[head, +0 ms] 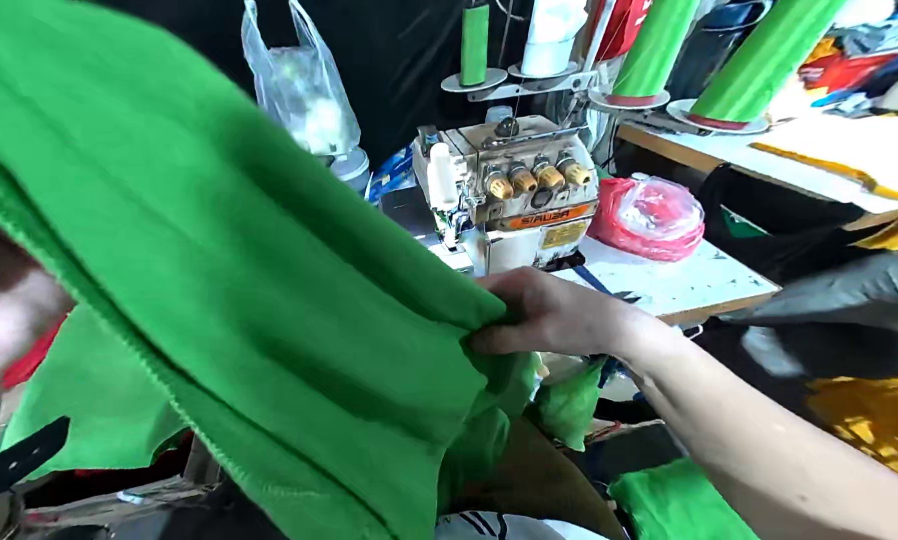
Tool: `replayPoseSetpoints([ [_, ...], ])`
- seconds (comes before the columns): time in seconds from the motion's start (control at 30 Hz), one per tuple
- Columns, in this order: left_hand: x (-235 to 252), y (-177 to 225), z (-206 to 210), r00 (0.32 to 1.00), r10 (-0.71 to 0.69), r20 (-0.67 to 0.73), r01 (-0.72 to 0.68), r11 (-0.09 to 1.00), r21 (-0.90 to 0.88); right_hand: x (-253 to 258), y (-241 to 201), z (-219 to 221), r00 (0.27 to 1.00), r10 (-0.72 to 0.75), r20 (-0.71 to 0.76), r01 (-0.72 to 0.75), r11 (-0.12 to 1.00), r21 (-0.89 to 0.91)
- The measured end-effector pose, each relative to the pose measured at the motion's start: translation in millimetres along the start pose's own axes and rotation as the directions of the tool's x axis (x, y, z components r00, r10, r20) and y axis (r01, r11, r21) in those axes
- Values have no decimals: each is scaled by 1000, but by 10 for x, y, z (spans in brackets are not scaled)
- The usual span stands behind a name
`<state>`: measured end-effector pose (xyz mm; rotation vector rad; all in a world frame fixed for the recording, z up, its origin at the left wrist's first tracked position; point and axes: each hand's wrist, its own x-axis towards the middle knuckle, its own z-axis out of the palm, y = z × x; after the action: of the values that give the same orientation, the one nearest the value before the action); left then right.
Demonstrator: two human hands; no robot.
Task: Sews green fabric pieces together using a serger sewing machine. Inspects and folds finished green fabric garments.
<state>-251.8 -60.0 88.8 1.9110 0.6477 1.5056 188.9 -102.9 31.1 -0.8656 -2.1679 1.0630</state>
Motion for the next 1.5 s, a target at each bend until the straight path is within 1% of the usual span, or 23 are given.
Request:
replayPoseSetpoints([
  [0.07, 16, 121, 193, 988, -149, 32, 149, 988, -24, -25, 131, 7, 999, 45, -19, -44, 998, 35],
  [0.13, -20, -62, 267, 974, -213, 78, 221, 968, -118, -28, 282, 30, 995, 77, -64, -69, 990, 127],
  [0.2, -118, -321, 371, 965, -261, -12, 256, 952, -170, 3, 444, 72, 986, 150, -70, -128, 959, 254],
  [0.23, -105, -407, 436, 950, -309, -55, 295, 939, -179, 32, 549, 85, 983, 175, -53, -155, 951, 267],
  [0.3, -98, -610, 469, 890, -434, -139, 413, 897, -157, 95, 767, 98, 980, 198, -6, -195, 970, 143],
  [0.37, -143, -851, 430, 839, -509, -192, 521, 853, 13, 136, 895, 171, 974, 225, -36, -226, 974, -26],
  [0.4, -168, -941, 446, 820, -525, -228, 566, 803, 185, 143, 933, 209, 970, 235, -67, -240, 968, -79],
  [0.43, -200, -1031, 472, 815, -513, -269, 579, 710, 401, 145, 969, 245, 965, 243, -104, -253, 962, -100],
  [0.47, -236, -1093, 523, 834, -475, -282, 538, 584, 608, 151, 1005, 278, 958, 249, -141, -264, 959, -100],
  [0.5, -271, -1118, 629, 879, -406, -248, 435, 476, 764, 159, 1035, 305, 952, 257, -169, -275, 957, -92],
  [0.53, -303, -1102, 788, 932, -326, -160, 296, 424, 856, 165, 1042, 333, 947, 263, -186, -281, 957, -77],
  [0.57, -321, -1052, 1006, 969, -243, -45, 146, 418, 897, 173, 1029, 369, 946, 254, -204, -272, 960, -66],
  [0.63, -385, -946, 1576, 975, -133, 176, -83, 516, 852, 198, 973, 438, 955, 185, -234, -209, 974, -85],
  [0.67, -436, -923, 1871, 960, -119, 254, -131, 609, 782, 203, 934, 462, 963, 133, -235, -162, 981, -110],
  [0.73, -525, -981, 2290, 930, -134, 342, -136, 739, 659, 195, 859, 492, 970, 3, -244, -46, 984, -173],
  [0.8, -570, -1154, 2464, 943, -74, 324, -148, 780, 608, 146, 847, 460, 965, -76, -253, 22, 977, -212],
  [0.87, -557, -1266, 2480, 950, -58, 307, -139, 802, 581, 45, 895, 351, 971, 68, -229, -112, 976, -187],
  [0.93, -539, -1301, 2445, 953, -49, 299, -129, 828, 546, -65, 961, 262, 947, 250, -201, -280, 949, -142],
  [1.0, -520, -1307, 2409, 960, -12, 279, -135, 853, 504, -153, 1007, 253, 924, 304, -232, -331, 940, -84],
  [1.13, -497, -1279, 2393, 975, 46, 216, -144, 874, 465, -221, 1151, 299, 890, 295, -347, -252, 954, 166],
  [1.27, -555, -1242, 2393, 982, 68, 176, -139, 894, 426, -248, 1309, 322, 839, 295, -457, -110, 914, 390],
  [1.4, -648, -1281, 2459, 987, 32, 159, -94, 913, 397, -274, 1308, 337, 807, 334, -487, -70, 873, 483],
  [1.5, -626, -1162, 2513, 973, -32, 228, -65, 912, 406, -268, 1298, 347, 788, 347, -509, -24, 843, 538],
])
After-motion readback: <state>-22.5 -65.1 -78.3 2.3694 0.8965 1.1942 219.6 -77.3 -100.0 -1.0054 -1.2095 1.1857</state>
